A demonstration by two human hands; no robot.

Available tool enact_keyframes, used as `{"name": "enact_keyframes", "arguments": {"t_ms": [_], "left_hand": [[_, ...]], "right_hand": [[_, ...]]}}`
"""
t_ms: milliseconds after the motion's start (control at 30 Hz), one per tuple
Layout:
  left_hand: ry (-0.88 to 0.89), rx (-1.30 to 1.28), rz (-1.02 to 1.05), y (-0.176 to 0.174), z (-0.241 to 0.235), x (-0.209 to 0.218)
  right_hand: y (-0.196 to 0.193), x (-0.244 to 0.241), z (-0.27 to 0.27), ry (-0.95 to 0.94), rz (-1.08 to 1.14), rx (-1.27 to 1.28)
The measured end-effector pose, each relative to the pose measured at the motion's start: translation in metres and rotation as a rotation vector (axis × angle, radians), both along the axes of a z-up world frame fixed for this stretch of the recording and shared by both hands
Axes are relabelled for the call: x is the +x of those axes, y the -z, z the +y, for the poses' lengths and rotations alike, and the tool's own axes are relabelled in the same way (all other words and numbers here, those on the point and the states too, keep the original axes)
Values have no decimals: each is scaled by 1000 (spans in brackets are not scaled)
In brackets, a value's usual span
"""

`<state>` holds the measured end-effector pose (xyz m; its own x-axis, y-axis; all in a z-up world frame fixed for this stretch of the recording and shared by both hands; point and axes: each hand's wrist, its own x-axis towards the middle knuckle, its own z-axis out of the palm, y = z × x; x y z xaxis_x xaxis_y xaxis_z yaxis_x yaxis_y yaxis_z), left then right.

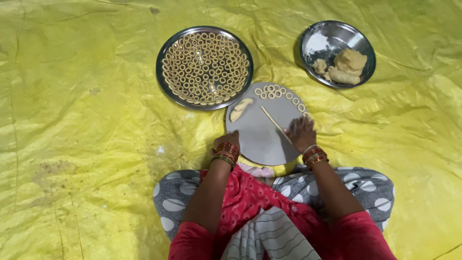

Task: The person sits on a yellow tarp and shapes dough into small rings by hand. They roll small pieces of dough into thin ropes, form them into circles, and place the finished rings onto a large metal tray. A smaller bowl with remaining dough is nearby.

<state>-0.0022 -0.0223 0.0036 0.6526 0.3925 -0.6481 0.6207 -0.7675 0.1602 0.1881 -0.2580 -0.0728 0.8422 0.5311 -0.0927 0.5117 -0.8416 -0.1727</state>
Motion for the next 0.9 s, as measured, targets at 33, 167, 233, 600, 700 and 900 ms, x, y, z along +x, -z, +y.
{"name": "enact_keyframes", "arguments": {"t_ms": [33,167,233,600,700,900], "left_hand": [[8,14,-11,4,-1,0],[18,72,-45,20,-1,2],[33,102,-58,26,-2,4],[-111,157,-31,53,-17,17],[-172,158,11,50,-28,21],[64,306,0,61,-86,11]], "right_hand": [[10,9,-17,-102,-110,59],[27,8,-51,61,142,379],[18,-5,-46,108,141,367],[-14,-32,-14,13,-146,794],[-4,-2,-33,213,-47,1134],[-16,22,-64,652,127,962]]}}
